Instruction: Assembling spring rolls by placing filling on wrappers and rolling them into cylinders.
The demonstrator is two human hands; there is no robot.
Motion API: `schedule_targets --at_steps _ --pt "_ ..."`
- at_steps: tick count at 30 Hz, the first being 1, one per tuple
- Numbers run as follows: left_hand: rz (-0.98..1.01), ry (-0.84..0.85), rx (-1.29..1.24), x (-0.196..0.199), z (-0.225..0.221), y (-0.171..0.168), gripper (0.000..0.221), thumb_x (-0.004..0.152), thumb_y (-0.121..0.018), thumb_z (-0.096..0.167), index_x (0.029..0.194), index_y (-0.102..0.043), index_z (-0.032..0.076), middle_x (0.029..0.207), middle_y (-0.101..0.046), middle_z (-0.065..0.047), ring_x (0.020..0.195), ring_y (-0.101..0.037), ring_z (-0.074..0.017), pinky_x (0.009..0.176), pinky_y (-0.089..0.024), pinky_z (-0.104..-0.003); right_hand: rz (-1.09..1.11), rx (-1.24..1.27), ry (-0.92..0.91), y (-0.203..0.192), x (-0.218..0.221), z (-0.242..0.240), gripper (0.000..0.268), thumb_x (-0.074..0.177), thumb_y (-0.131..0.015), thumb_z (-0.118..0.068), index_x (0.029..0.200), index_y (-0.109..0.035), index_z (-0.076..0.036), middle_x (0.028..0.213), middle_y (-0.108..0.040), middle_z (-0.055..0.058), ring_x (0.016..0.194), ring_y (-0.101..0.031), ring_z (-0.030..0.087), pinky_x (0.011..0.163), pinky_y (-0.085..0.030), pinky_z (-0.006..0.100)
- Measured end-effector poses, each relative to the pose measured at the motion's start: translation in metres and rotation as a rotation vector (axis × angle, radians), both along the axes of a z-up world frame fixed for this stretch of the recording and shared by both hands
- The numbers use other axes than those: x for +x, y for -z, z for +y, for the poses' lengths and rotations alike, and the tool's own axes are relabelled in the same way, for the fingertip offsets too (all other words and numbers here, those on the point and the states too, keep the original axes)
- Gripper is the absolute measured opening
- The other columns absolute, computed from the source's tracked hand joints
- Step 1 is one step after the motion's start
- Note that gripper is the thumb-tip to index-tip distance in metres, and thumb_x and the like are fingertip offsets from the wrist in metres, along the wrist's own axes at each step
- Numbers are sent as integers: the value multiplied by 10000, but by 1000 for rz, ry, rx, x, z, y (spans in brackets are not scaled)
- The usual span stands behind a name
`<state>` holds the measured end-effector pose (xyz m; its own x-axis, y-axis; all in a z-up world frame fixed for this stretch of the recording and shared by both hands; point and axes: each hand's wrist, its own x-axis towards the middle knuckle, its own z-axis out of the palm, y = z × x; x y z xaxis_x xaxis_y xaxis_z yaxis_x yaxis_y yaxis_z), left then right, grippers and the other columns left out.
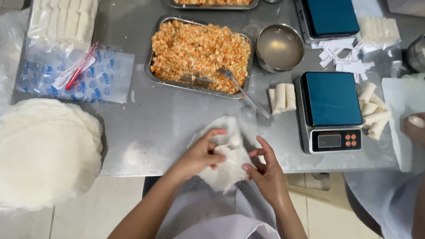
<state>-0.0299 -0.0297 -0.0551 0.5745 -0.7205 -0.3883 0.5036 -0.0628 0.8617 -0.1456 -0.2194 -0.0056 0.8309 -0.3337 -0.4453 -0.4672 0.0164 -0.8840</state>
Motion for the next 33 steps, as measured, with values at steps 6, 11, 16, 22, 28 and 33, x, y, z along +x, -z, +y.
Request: schedule_targets --at_steps 6,11,16,22,28,33 --pt "-31 175 103 35 -4 2 663 837 -713 -22 1434 -491 164 771 -504 -34 665 -531 -104 553 -544 -274 -155 -824 -467 14 0 -5 704 886 -776 -255 1512 -454 -274 1326 -464 108 987 -643 247 752 -608 414" --pt "234 122 -184 33 -13 14 451 1036 -586 159 1470 -487 230 938 -608 -49 784 -598 -97 671 -526 -222 -811 -1231 -1073 -14 37 -1 98 884 -681 -278 943 -722 -212 1364 -569 -23 1265 -417 330 1009 -372 531" --pt "-416 123 -28 9 58 -63 1207 730 -870 455 1654 -133 205 1471 -457 -143 1385 -455 -333 1126 -385 -471 -745 -760 -722 -54 75 0 51 849 -779 -140 882 -747 -163 865 -749 -7 926 -714 264 885 -542 429" --pt "-1198 -211 554 56 64 -110 636 774 -785 104 1379 -664 255 1039 -729 15 1150 -607 -274 1037 -403 -405 -449 -372 -206 -10 55 3 191 762 -865 -26 946 -823 -56 751 -811 93 672 -737 173 655 -610 332" --pt "-1141 133 534 23 1 -67 580 762 -858 456 1173 -626 118 1138 -621 -119 1245 -463 -394 1030 -410 -526 -28 -377 -148 95 41 9 53 819 -821 -104 866 -837 -88 724 -801 130 673 -773 221 596 -576 357" --pt "-1022 247 611 8 0 17 317 843 -796 310 1094 -639 195 1032 -676 -82 1068 -658 -310 896 -528 -396 64 -368 -167 50 44 18 50 839 -794 -110 801 -819 -91 660 -783 107 513 -740 175 498 -568 280"
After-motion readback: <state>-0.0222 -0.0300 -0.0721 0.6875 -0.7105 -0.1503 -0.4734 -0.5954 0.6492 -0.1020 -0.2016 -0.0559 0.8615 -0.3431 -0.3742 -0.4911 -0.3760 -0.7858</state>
